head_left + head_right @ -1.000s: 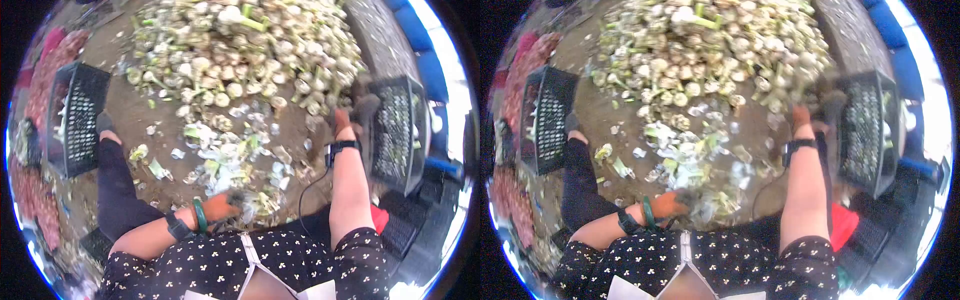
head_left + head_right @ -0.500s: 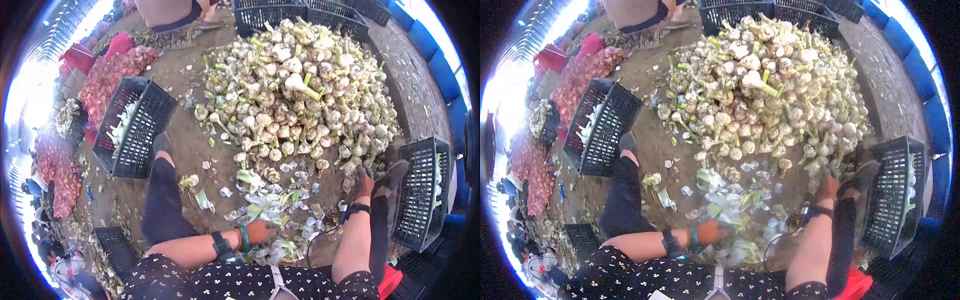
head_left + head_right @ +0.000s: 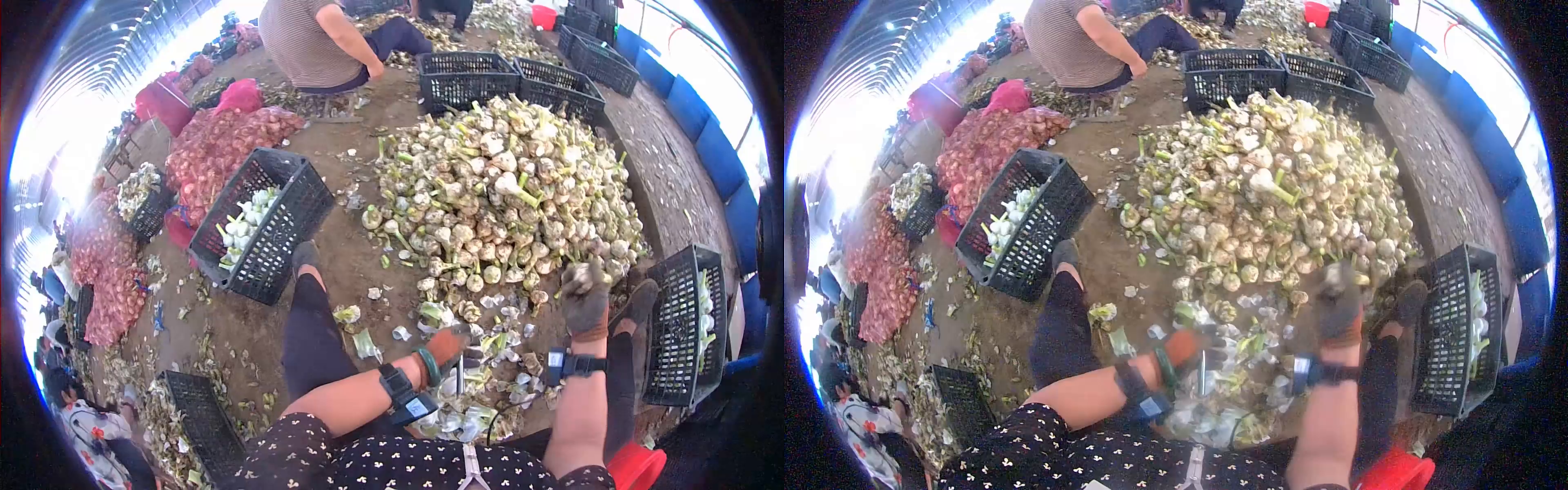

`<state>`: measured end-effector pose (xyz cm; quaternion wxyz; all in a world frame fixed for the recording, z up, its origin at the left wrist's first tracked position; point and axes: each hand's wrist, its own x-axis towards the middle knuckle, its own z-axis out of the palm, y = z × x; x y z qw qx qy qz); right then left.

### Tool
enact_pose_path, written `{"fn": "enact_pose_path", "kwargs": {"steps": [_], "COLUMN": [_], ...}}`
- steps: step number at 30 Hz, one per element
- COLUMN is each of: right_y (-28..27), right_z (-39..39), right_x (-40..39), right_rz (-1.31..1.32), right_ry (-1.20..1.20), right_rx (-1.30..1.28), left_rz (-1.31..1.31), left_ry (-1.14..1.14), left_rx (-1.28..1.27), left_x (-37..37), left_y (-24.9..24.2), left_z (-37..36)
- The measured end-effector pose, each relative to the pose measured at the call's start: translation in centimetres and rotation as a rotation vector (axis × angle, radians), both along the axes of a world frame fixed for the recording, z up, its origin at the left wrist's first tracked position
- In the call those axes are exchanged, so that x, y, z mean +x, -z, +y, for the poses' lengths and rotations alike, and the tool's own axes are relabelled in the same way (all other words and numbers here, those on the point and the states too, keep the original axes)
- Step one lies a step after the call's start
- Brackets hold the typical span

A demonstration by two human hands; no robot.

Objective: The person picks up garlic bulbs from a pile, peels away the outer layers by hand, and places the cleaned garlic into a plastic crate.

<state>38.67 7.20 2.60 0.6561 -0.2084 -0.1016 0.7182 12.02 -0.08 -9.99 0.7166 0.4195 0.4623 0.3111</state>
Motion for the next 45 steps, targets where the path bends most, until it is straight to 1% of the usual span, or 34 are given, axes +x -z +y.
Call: {"fn": "enact_pose_path", "kwargs": {"steps": [1, 2, 3, 4, 5, 6, 8, 9, 10, 11, 13, 14, 15, 17, 18, 21, 22, 23, 25, 26, 27, 29, 30, 32, 33, 35, 36, 37, 39, 40, 42, 43, 44, 45], "right_y": [-0.1, 0.0, -0.1, -1.0, -2.8, -5.5, -2.0, -0.3, -1.8, 0.7, -2.4, -1.9, -2.3, -3.6, -2.9, -1.7, -1.8, -1.9, -2.0, -2.1, -1.8, -0.9, -0.7, -0.6, -0.5, 0.0, -0.3, -0.9, -1.6, -0.4, 1.3, 0.5, -0.8, 1.5], "right_z": [-1.1, -2.4, -3.7, -4.9, -6.0, -6.8, -8.0, -8.0, -8.4, -8.4, -8.6, -8.5, -8.6, -9.0, -9.1, -8.9, -8.9, -9.0, -9.1, -8.9, -8.7, -9.0, -9.2, -9.7, -9.5, -8.7, -8.5, -8.4, -8.1, -8.0, -7.7, -7.8, -8.3, -7.6], "right_x": [-0.3, -0.3, -0.3, -1.2, -2.7, -4.3, -4.0, -3.5, -5.1, -5.0, -6.1, -6.2, -6.5, -7.6, -7.9, -8.0, -8.0, -8.0, -8.4, -8.8, -9.1, -9.5, -9.8, -10.1, -9.9, -9.3, -9.4, -9.4, -9.3, -9.1, -7.9, -8.4, -8.7, -7.6], "right_rz": [-0.002, -0.585, -1.170, -1.100, -1.026, -0.925, -0.961, -1.003, -1.170, -1.194, -1.852, -1.905, -1.899, -1.921, -1.931, -1.951, -1.928, -1.921, -2.079, -2.025, -1.985, -2.158, -2.146, -2.399, -2.392, -2.002, -1.991, -1.716, -1.158, -1.226, -1.164, -1.111, -0.936, -0.935], "right_ry": [-0.003, -0.124, -0.238, -0.255, -0.267, -0.264, -0.202, -0.190, -0.088, -0.030, 0.000, -0.018, -0.008, -0.090, -0.090, -0.112, -0.092, -0.105, -0.093, -0.038, -0.081, -0.054, -0.078, -0.012, -0.021, -0.078, -0.083, -0.189, -0.373, -0.299, -0.325, -0.340, -0.413, -0.421], "right_rx": [0.005, 0.096, 0.184, 0.060, -0.059, -0.205, -0.089, -0.029, 0.084, 0.094, 0.428, 0.476, 0.487, 0.596, 0.596, 0.591, 0.599, 0.620, 0.612, 0.647, 0.716, 0.644, 0.671, 0.641, 0.648, 0.548, 0.556, 0.411, 0.132, 0.228, 0.286, 0.331, 0.172, 0.175], "left_rz": [-0.160, -0.165, 0.075, 0.315, 0.215, 0.207, 0.204, 0.269, 0.336, 0.344, 0.355, 0.302, 0.307, 0.227, 0.209, 0.239, 0.238, 0.242, 0.334, 0.377, 0.429, 0.359, 0.362, 0.566, 0.570, 0.394, 0.306, 0.279, 0.238, 0.245, 0.177, 0.256, 0.167, 0.073], "left_ry": [-0.086, -0.084, 0.040, 0.165, 0.192, 0.191, 0.200, 0.224, 0.242, 0.239, 0.345, 0.308, 0.352, 0.286, 0.273, 0.327, 0.378, 0.357, 0.306, 0.240, 0.176, 0.152, 0.125, 0.093, 0.087, 0.003, 0.060, 0.171, 0.142, 0.132, 0.211, 0.256, 0.273, 0.292], "left_rx": [-0.143, -0.139, -0.056, 0.034, 0.043, 0.116, 0.206, 0.359, 0.514, 0.529, 0.397, 0.388, 0.328, 0.421, 0.216, 0.235, 0.260, 0.257, 0.189, 0.302, 0.412, 0.264, 0.250, 0.371, 0.363, 0.440, 0.458, 0.391, 0.479, 0.477, 0.358, 0.384, 0.388, 0.392], "left_x": [-0.2, -0.4, -0.6, -0.6, -0.6, -0.5, -0.9, -1.1, -1.1, -1.0, -0.9, -0.7, -0.7, -0.8, -0.4, -0.3, -0.4, -0.1, 0.3, 0.7, 1.0, 1.0, 1.2, 2.0, 2.0, 1.6, 1.1, 0.6, 0.5, 0.3, -0.5, -0.3, -0.2, -0.1], "left_y": [0.0, -0.1, -5.7, -8.8, -6.0, -7.7, -10.1, -10.4, -10.7, -11.4, -12.6, -10.3, -11.6, -10.4, -11.8, -10.1, -12.3, -13.0, -13.3, -11.5, -9.7, -11.0, -10.0, -7.6, -7.3, -6.7, -7.1, -9.0, -9.7, -10.4, -12.1, -9.8, -7.5, -6.6], "left_z": [0.7, 0.8, 0.8, 1.1, 1.4, 1.6, 1.8, 1.8, 1.9, 2.0, 1.6, 1.6, 1.7, 1.9, 1.6, 1.8, 1.9, 1.7, 1.5, 1.3, 1.2, 0.9, 1.1, 1.5, 1.7, 1.8, 2.3, 2.6, 2.7, 2.7, 2.7, 3.5, 4.0, 4.1]}}
